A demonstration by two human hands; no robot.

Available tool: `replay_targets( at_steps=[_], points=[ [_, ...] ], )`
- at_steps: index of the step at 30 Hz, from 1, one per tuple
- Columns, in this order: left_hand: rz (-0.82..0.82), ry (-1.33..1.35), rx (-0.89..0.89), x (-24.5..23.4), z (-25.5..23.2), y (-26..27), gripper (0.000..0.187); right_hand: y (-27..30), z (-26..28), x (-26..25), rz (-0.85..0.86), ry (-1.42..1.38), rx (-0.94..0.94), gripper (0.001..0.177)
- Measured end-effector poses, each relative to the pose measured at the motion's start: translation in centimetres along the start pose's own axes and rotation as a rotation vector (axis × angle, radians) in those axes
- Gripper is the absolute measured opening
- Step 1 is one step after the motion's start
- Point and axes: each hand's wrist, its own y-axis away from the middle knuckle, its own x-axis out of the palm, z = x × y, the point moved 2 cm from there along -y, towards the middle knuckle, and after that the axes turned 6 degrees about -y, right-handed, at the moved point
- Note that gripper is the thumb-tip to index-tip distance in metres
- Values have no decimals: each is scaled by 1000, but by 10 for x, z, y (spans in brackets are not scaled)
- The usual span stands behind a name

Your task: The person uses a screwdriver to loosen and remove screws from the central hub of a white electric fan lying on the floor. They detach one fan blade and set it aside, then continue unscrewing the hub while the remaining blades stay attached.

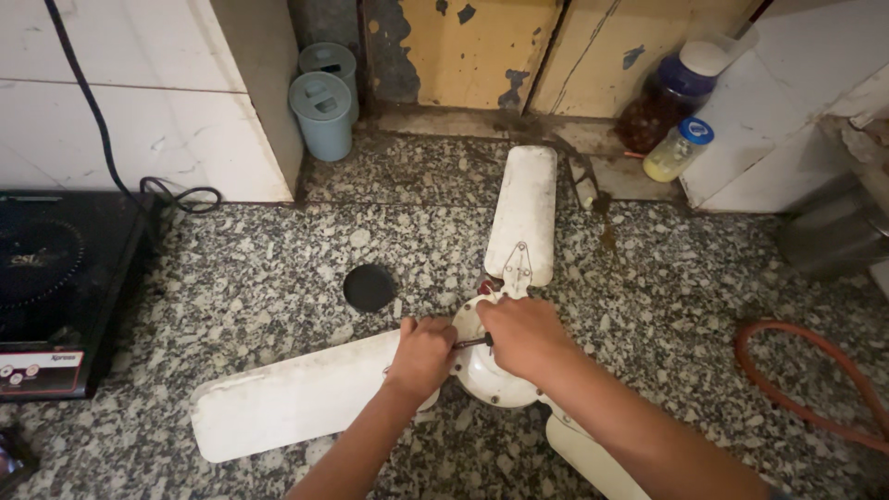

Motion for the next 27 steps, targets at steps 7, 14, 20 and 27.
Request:
replay_targets(
  at_steps=[7,14,20,27],
  points=[
    [-110,11,-91,-6,17,-12,10,15,-8,-22,-70,-136,91,35],
    [-140,-158,-361,-7,99,-29,11,32,-17,-19,-250,-383,190,30],
    [-151,-139,-381,-12,106,-28,26,37,-27,5,-147,-463,278,29],
    [250,-5,-201,-42,36,15,94,44,-36,14,1,-363,289,24]
  ],
)
